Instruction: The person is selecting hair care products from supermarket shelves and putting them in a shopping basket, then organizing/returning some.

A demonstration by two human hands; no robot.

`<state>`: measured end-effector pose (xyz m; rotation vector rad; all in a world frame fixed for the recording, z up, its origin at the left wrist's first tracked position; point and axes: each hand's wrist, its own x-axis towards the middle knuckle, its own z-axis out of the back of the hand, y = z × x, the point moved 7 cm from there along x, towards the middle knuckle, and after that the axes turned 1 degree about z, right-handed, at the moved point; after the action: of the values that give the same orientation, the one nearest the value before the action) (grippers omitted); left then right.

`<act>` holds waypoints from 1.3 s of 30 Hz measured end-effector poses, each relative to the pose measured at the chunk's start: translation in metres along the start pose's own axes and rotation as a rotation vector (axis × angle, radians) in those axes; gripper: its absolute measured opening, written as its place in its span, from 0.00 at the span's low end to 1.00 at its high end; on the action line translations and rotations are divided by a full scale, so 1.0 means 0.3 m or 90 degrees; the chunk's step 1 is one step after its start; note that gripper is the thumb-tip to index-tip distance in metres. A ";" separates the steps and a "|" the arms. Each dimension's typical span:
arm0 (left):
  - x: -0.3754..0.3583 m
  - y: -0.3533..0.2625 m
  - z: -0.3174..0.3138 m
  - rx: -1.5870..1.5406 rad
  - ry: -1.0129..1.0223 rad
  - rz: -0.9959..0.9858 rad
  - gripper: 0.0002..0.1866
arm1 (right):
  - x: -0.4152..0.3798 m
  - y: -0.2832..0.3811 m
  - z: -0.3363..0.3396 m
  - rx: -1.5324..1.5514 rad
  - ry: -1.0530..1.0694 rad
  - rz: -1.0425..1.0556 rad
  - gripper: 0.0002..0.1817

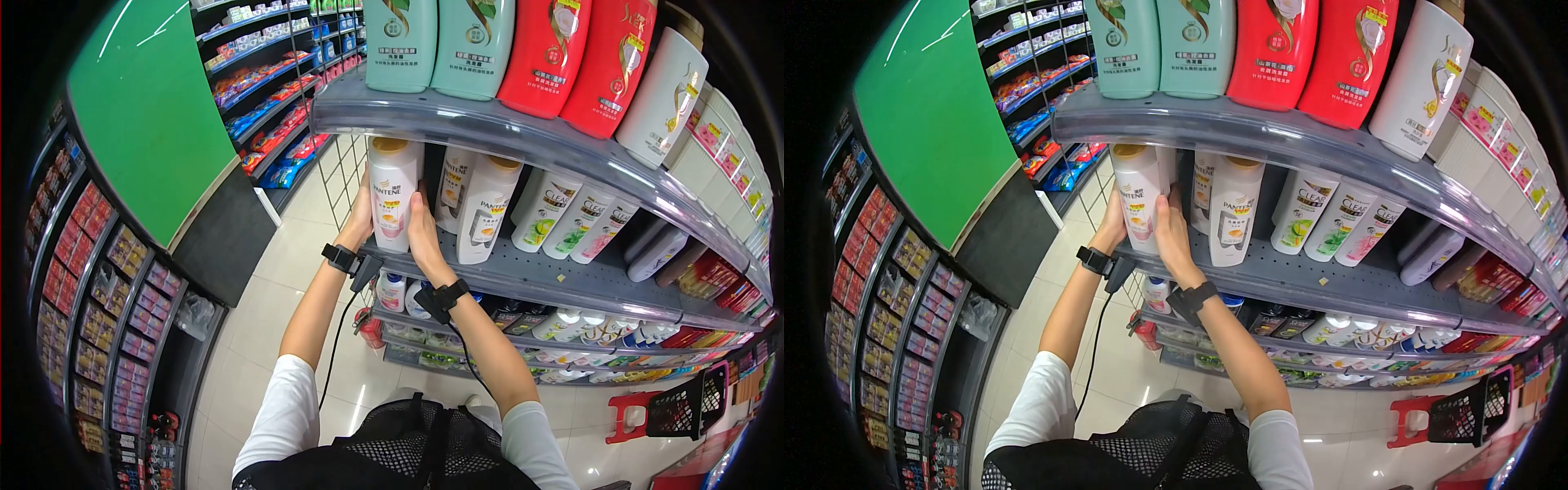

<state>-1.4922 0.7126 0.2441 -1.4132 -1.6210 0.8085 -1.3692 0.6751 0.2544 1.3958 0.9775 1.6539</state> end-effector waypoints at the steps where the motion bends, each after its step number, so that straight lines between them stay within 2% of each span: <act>1: -0.003 -0.002 -0.009 0.022 0.034 -0.001 0.36 | 0.002 -0.013 0.000 0.000 0.000 -0.001 0.44; 3: -0.001 0.003 -0.004 0.020 0.036 0.003 0.35 | 0.005 -0.012 -0.004 -0.015 0.013 0.041 0.43; 8: 0.028 0.037 0.018 0.009 0.050 -0.013 0.34 | 0.009 -0.060 -0.013 0.029 0.065 0.003 0.42; 10: 0.006 0.018 0.009 -0.034 -0.007 -0.003 0.27 | 0.006 -0.051 -0.024 0.044 0.062 0.017 0.40; 13: -0.025 -0.006 0.007 -0.022 -0.016 -0.036 0.28 | -0.027 -0.028 -0.015 -0.027 -0.020 0.057 0.42; 15: -0.052 -0.009 0.004 -0.005 0.018 -0.023 0.29 | -0.032 -0.031 -0.022 -0.013 -0.027 0.045 0.42; 24: -0.028 0.047 0.031 -0.023 0.036 -0.028 0.25 | -0.027 -0.057 -0.061 0.074 -0.025 0.008 0.43; 34: -0.030 0.042 0.038 -0.007 0.050 -0.024 0.24 | -0.029 -0.071 -0.062 0.034 -0.031 0.018 0.43; 39: -0.040 0.039 0.038 -0.005 0.024 -0.014 0.24 | -0.009 -0.104 -0.052 0.090 0.024 -0.044 0.42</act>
<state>-1.4964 0.7033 0.2266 -1.4060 -1.6102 0.7583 -1.3821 0.6845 0.2234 1.4099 1.1702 1.5905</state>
